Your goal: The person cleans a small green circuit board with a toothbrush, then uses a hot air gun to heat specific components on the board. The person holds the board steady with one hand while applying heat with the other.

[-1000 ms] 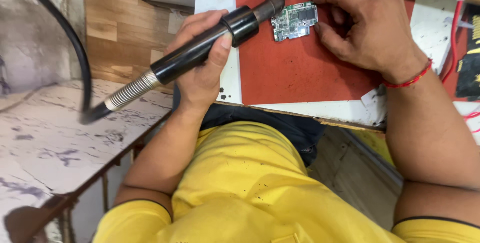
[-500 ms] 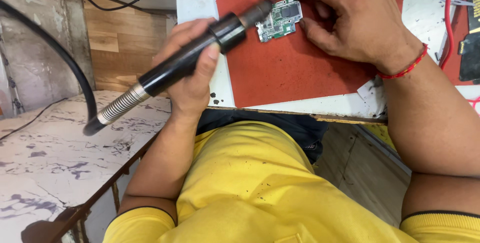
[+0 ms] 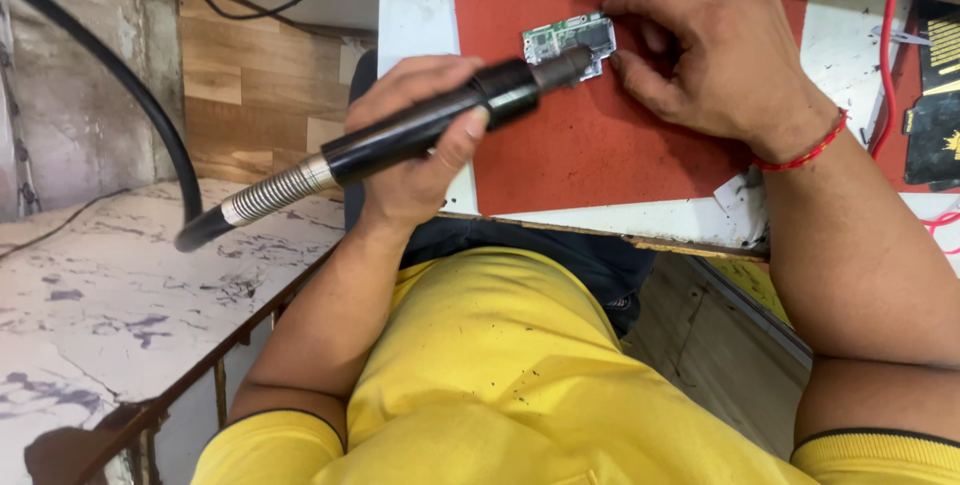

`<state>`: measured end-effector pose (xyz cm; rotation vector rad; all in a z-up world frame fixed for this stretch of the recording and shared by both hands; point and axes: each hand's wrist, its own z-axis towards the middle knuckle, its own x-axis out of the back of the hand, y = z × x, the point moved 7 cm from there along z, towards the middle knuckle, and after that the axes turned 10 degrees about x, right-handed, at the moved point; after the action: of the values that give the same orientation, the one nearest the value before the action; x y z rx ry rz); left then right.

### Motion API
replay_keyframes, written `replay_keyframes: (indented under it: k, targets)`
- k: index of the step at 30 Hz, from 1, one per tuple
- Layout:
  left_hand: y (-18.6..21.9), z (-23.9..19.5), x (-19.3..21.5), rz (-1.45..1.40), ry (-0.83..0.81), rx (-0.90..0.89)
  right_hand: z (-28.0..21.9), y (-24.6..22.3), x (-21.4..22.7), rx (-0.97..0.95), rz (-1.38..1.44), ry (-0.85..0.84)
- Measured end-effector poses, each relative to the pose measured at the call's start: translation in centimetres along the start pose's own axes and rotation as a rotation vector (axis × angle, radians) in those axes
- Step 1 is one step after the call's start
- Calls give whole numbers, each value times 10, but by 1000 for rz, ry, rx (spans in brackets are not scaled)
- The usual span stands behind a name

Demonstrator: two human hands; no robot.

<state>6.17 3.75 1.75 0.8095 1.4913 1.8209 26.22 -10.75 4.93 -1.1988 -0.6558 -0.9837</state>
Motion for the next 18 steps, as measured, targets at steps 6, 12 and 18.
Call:
replay_keyframes:
  k: [6, 12, 18]
  targets:
    - [0, 0, 9, 11, 56, 43, -1, 2, 0, 8, -15, -2]
    - [0, -1, 10, 69, 84, 51, -6, 9, -4, 23, -10, -15]
    - [3, 0, 12, -11, 100, 35, -6, 11, -5, -10, 4, -30]
